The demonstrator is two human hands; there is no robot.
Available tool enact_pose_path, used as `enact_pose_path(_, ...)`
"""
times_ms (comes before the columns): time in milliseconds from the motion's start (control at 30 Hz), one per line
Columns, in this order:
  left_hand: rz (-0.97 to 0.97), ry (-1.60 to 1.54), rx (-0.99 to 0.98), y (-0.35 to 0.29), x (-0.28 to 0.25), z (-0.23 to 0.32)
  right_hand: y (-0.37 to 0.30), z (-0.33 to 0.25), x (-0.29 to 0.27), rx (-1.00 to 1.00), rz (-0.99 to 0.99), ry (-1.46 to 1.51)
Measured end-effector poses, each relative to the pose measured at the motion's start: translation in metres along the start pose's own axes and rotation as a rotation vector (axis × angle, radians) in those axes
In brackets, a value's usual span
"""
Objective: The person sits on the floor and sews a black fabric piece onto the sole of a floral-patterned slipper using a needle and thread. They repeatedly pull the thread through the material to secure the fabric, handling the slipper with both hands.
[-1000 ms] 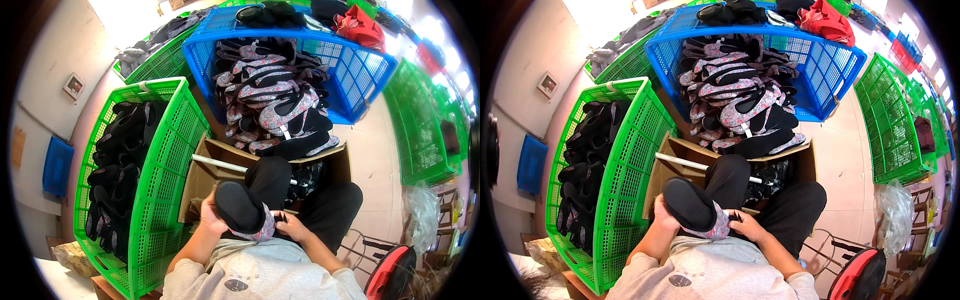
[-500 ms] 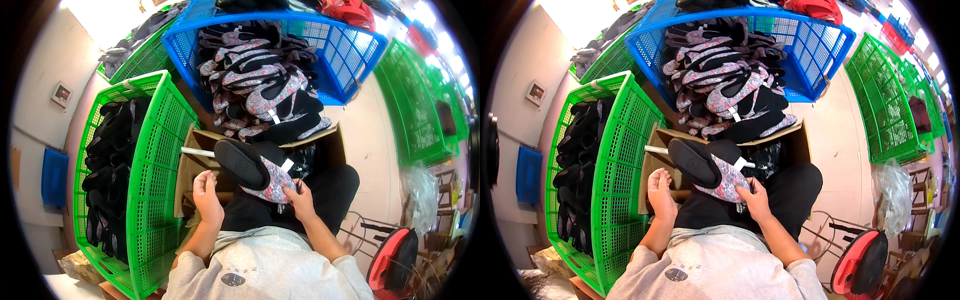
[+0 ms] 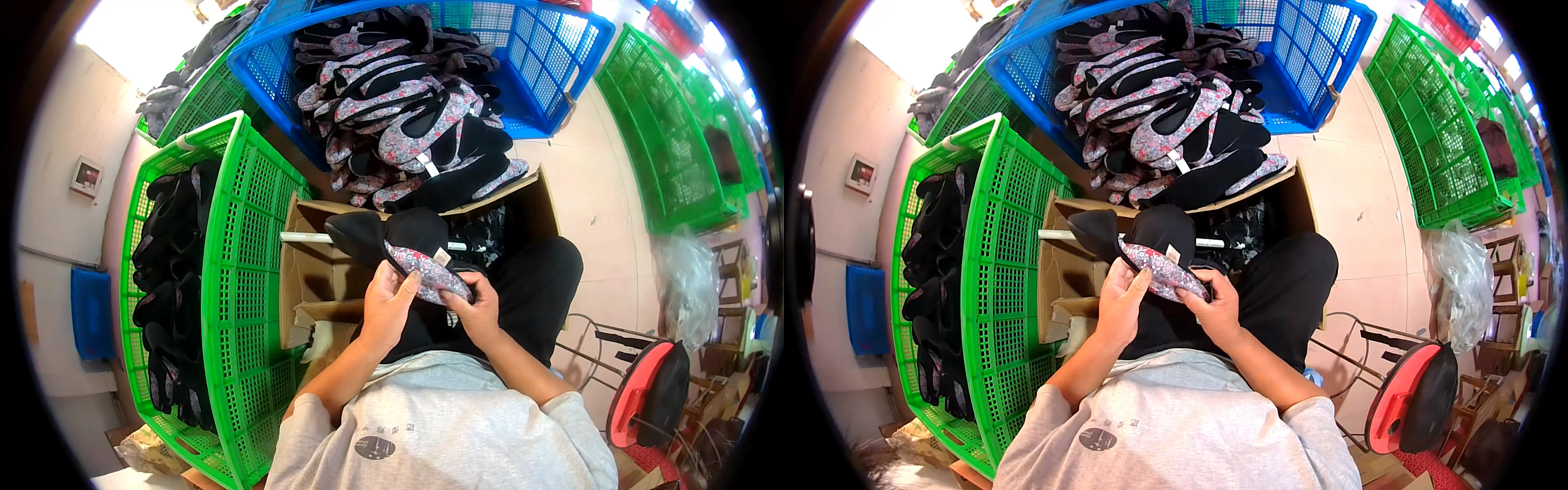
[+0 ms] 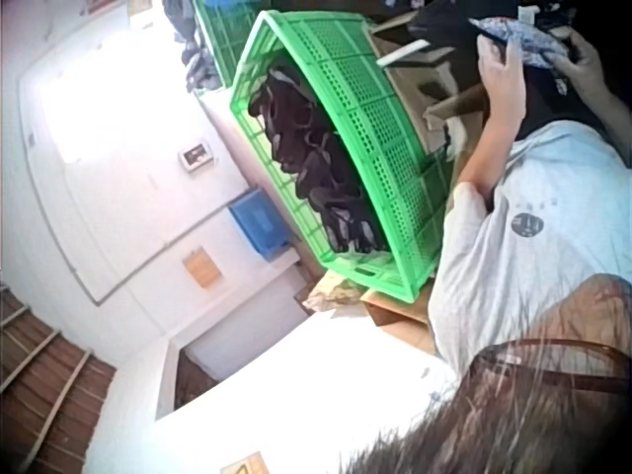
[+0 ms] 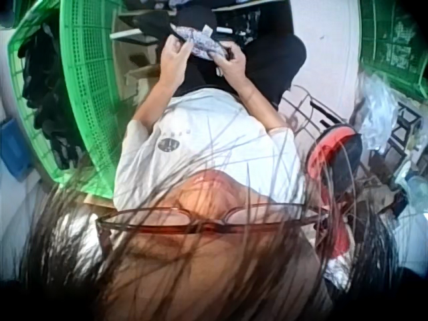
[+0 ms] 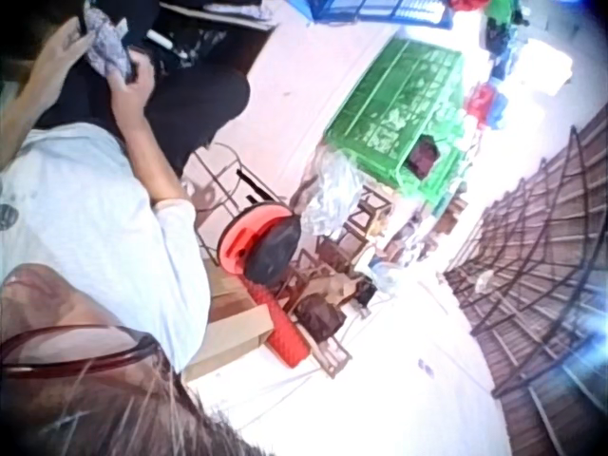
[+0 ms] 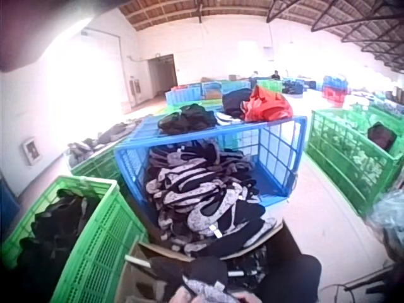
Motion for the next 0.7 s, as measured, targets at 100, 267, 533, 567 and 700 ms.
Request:
enact_pose_path(100, -0.102, -0.172, 0.053, 0.007, 0.022, -0.006, 0.002, -0.022, -0.018, -0.190, 0.087, 0.038)
enact_pose_path(267, -0.229, -0.463, -0.040, 0.036, 0.068, -0.036, -0.004, -0.046, -0.059, -0.382, 0.212, -0.063)
enact_pose_path(533, -0.087, -0.761, -0.353, 0.034, 0.088, -0.091, -0.001, -0.066, -0.095, -0.289, 0.198, -0.305)
enact_pose_path(567, -0.061, -0.772, -0.371, 0.031, 0.085, -0.092, -0.001, -0.071, -0.093, -0.282, 0.185, -0.314)
enact_pose_path(700, -0.072, -0.775, -0.382, 0.018, 0.072, -0.090, 0.009, -0.099, -0.072, -0.288, 0.027, -0.490)
Point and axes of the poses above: each hand's wrist, its own y-axis towards the middle knuckle, its own x-axis out of the palm, z = x × y, the point moved 9 cm from there along y, towards the middle knuckle, and after that the axes turned 14 degrees about -y, right-handed, at the moved point
